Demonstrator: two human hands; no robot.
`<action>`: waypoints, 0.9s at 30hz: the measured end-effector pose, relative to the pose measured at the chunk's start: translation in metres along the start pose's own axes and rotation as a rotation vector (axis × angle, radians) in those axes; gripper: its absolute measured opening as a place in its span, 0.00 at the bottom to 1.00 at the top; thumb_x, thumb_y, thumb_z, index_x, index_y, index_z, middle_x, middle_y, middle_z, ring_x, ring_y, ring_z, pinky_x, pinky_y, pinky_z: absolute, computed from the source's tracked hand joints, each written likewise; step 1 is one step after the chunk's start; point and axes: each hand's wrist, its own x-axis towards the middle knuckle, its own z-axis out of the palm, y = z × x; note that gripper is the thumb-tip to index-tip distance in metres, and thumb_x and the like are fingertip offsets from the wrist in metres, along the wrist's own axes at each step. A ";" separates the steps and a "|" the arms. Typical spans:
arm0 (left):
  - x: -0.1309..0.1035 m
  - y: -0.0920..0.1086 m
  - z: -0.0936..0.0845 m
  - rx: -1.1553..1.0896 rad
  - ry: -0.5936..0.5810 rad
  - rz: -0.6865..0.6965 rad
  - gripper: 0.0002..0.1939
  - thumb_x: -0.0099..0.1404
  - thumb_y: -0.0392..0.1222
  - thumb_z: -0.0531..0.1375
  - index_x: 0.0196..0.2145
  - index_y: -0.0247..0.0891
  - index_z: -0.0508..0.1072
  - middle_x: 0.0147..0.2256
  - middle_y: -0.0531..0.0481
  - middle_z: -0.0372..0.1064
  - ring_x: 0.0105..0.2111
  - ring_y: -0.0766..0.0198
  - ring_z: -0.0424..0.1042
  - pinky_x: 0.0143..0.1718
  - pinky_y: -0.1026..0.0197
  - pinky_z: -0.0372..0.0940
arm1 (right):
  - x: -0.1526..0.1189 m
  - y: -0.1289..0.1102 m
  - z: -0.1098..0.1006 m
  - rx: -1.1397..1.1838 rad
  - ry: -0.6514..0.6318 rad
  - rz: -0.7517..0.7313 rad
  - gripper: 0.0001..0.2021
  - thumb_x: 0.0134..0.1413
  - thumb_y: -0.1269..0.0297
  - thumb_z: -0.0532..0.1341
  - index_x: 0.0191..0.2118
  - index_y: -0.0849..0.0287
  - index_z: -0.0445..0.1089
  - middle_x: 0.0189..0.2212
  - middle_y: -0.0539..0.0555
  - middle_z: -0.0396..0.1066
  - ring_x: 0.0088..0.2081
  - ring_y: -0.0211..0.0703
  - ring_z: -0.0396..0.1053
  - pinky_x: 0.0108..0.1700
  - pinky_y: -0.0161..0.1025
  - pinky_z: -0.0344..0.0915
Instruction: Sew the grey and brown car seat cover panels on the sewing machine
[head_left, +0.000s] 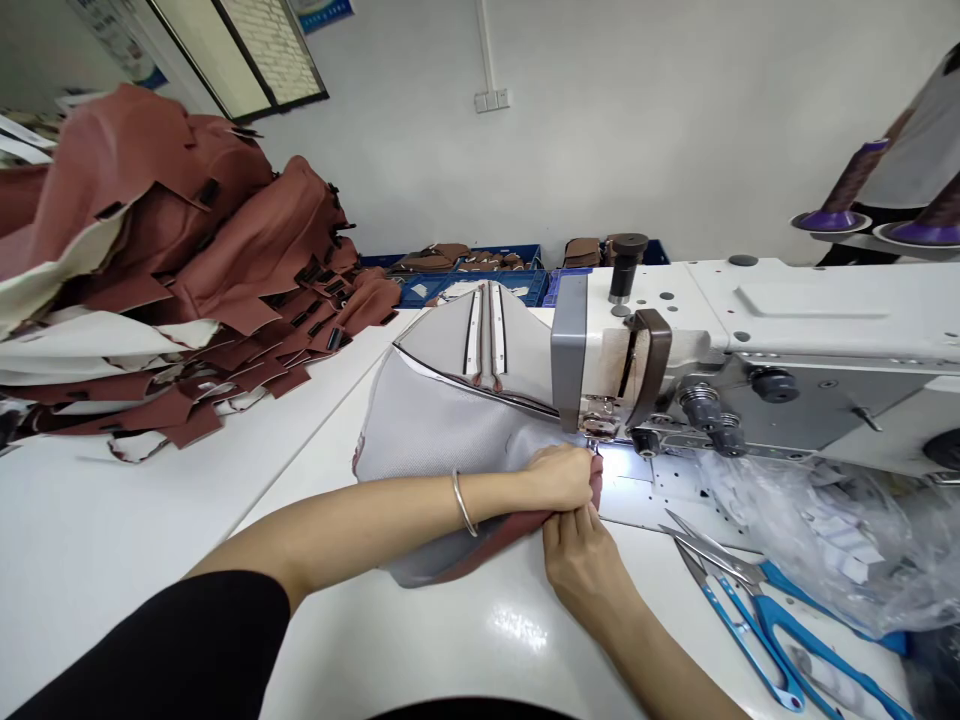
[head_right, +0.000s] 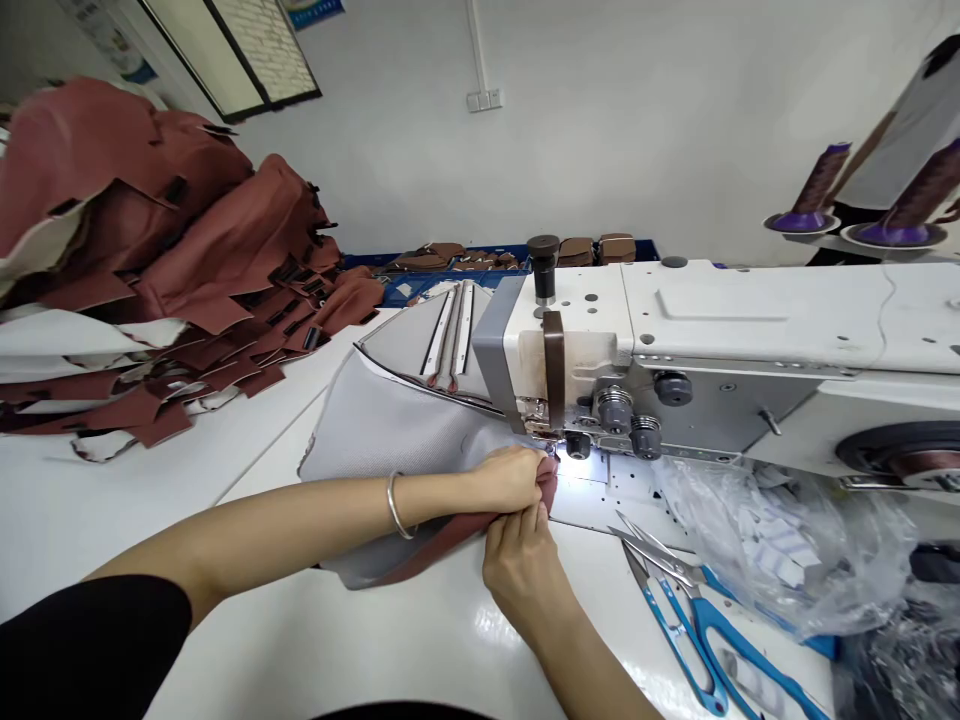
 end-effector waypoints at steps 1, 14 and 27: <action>0.000 -0.001 0.001 0.066 0.017 0.055 0.05 0.57 0.37 0.55 0.31 0.36 0.70 0.31 0.46 0.72 0.31 0.59 0.71 0.29 0.61 0.62 | -0.001 0.001 0.000 0.008 0.011 0.013 0.14 0.48 0.82 0.49 0.37 0.78 0.69 0.31 0.72 0.70 0.37 0.57 0.69 0.42 0.56 0.65; 0.001 -0.008 0.012 0.341 0.086 0.368 0.04 0.61 0.35 0.57 0.31 0.34 0.71 0.32 0.47 0.71 0.30 0.61 0.70 0.25 0.62 0.60 | -0.003 0.000 -0.003 0.189 0.064 0.112 0.16 0.46 0.82 0.46 0.37 0.75 0.69 0.28 0.67 0.67 0.33 0.52 0.65 0.32 0.46 0.67; 0.014 -0.020 0.018 0.365 0.174 0.420 0.04 0.61 0.35 0.56 0.30 0.33 0.71 0.32 0.45 0.70 0.29 0.60 0.69 0.22 0.59 0.58 | 0.000 0.012 0.005 0.198 0.051 0.074 0.16 0.48 0.81 0.48 0.41 0.74 0.68 0.32 0.66 0.67 0.35 0.51 0.65 0.32 0.44 0.68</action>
